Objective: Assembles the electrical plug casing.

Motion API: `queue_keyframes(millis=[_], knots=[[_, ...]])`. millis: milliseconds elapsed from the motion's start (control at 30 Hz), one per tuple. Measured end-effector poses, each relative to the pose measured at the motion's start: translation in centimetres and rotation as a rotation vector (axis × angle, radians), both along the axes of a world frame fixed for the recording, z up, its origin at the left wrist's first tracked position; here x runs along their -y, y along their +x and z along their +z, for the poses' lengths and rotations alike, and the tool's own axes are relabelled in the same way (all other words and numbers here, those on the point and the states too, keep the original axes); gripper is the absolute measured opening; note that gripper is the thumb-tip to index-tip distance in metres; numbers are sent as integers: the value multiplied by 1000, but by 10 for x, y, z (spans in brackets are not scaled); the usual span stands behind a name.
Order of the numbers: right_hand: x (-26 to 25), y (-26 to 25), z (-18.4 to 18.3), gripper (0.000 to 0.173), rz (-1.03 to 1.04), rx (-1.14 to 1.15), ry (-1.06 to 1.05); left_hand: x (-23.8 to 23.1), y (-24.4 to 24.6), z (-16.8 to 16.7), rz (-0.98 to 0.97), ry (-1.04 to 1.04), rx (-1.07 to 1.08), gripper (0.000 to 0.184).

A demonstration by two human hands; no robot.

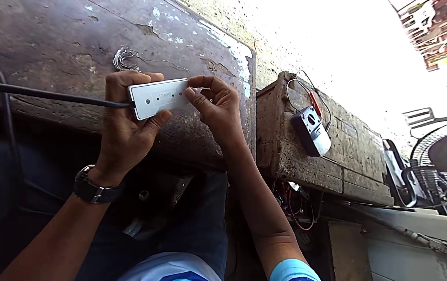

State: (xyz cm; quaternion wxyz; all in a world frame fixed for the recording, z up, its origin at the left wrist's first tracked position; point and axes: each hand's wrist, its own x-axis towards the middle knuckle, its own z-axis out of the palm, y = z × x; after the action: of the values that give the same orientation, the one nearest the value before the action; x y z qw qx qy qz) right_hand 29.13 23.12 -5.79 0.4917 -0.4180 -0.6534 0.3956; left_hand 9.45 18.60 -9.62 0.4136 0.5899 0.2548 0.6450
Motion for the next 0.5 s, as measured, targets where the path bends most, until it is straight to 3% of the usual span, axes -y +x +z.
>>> queue_keyframes(millis=[367,500], knots=[[-1,3,-2,27,50,-84,-57,-4,1,-2,34,31,-44,57],[1,-1,-4,21,111,-134,-65,-12,1,-7,61,79,-95,57]])
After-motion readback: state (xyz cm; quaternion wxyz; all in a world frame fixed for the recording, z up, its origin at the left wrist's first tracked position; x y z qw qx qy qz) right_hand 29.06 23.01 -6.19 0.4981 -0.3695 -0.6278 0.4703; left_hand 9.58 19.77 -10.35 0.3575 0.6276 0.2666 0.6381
